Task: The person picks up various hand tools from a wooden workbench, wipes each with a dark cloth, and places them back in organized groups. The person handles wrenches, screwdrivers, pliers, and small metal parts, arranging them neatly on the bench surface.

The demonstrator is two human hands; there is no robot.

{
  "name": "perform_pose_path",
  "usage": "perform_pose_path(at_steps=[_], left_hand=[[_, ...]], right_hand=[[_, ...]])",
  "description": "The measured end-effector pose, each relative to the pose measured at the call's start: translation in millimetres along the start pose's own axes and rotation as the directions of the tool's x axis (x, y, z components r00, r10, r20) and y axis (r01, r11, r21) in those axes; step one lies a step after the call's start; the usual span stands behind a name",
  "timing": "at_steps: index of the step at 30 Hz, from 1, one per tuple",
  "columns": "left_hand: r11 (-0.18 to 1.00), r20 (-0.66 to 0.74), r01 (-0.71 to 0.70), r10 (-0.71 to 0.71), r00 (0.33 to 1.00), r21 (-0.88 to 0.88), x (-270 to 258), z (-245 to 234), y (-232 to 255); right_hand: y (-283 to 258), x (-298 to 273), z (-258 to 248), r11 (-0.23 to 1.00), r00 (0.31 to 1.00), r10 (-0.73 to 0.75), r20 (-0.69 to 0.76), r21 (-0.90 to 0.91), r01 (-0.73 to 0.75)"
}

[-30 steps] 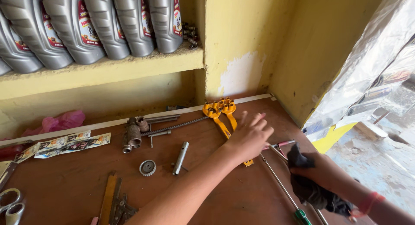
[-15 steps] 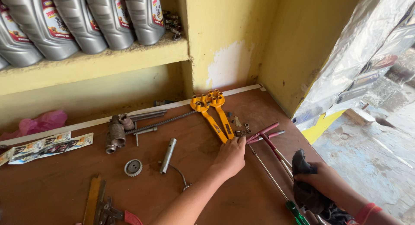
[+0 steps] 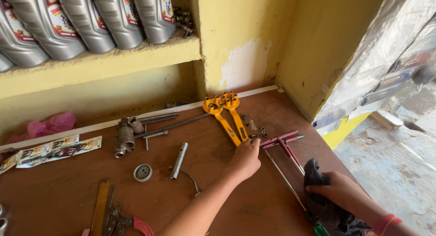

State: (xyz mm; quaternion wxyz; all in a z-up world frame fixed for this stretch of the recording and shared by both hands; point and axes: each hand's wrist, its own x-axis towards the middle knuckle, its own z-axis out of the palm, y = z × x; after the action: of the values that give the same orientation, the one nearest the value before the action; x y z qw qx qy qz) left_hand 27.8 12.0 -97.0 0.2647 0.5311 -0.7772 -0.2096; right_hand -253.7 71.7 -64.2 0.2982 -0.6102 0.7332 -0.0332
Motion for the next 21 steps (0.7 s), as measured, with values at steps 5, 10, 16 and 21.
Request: perform_pose_path(at_steps=[5,10,16,21], left_hand=[[0.999,-0.018,-0.027,0.027,0.999,-0.037,-4,-9,-7],[0.998,-0.050,-0.059,0.059,0.997,0.011,-22,-42,-12],[0.996,-0.076,0.044,-0.050,0.996,-0.081,-66,-117,-35],[0.979,-0.172,0.103,-0.134,0.976,-0.177,-102,-179,-59]], right_hand=[[-27,-12,-18,0.965,0.998,-0.069,0.002,-0.255,0.067],[-76,-21,-39,0.928,0.997,-0.076,-0.020,-0.367,0.064],[-153,-22,-36,0.899,0.928,-0.359,-0.103,-0.306,0.314],[-235,-27,-14,0.856,0.858,-0.491,-0.147,0.103,0.507]])
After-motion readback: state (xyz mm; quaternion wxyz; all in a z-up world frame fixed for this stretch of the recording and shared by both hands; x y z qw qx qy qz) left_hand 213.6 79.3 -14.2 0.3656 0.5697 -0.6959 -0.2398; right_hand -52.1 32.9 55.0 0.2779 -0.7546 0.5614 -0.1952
